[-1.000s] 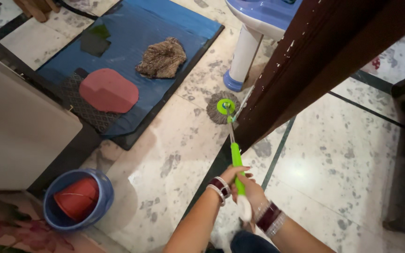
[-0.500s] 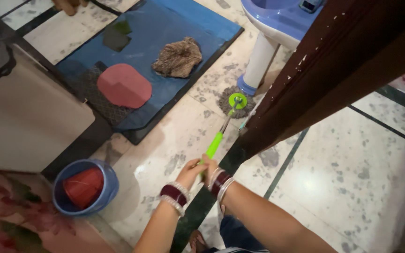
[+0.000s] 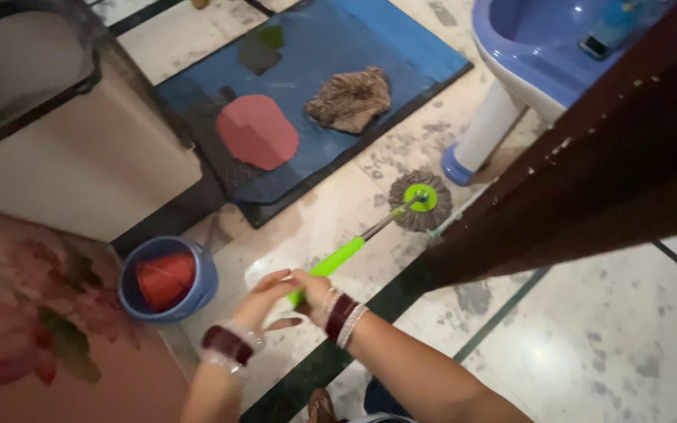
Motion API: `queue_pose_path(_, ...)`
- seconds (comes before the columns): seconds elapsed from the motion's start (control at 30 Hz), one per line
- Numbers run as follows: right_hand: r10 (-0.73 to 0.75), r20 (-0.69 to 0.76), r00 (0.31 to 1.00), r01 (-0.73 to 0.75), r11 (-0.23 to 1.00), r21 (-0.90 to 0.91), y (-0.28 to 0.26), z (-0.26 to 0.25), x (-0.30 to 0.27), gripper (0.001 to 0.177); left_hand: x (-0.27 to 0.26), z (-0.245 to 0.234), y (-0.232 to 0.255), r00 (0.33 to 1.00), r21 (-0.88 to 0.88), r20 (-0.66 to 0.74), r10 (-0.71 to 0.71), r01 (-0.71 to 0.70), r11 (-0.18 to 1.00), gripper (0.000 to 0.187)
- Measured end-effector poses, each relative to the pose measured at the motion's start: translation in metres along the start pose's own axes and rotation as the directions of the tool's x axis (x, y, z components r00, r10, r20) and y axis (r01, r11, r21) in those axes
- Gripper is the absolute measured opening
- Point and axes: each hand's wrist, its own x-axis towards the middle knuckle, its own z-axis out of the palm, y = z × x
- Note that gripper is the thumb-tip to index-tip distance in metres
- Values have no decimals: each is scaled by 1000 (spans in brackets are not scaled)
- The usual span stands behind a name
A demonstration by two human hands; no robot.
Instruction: The person mops the floor using a spin mop in a bathroom and hallway. They rinse and spin the mop head in a bucket near a washing machine after mopping around a sink and doorway.
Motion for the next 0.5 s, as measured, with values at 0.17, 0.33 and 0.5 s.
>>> queue_pose_path(0.17, 48, -140, 989, -76, 978, -196, -25, -87, 32, 23, 50, 48, -52, 962, -15, 86, -260, 262, 965, 78)
queue_pose_path(0.33, -13, -95, 995, -11, 967, -255, -69, -157, 69, 21, 101, 87, -92, 992, 69, 47, -114, 110, 991, 74)
queue_pose_path(0.5, -133, -208, 969, 116, 989, -93, -168, -173, 114, 19, 105, 88, -88, 999, 96, -17, 46, -44, 994, 61)
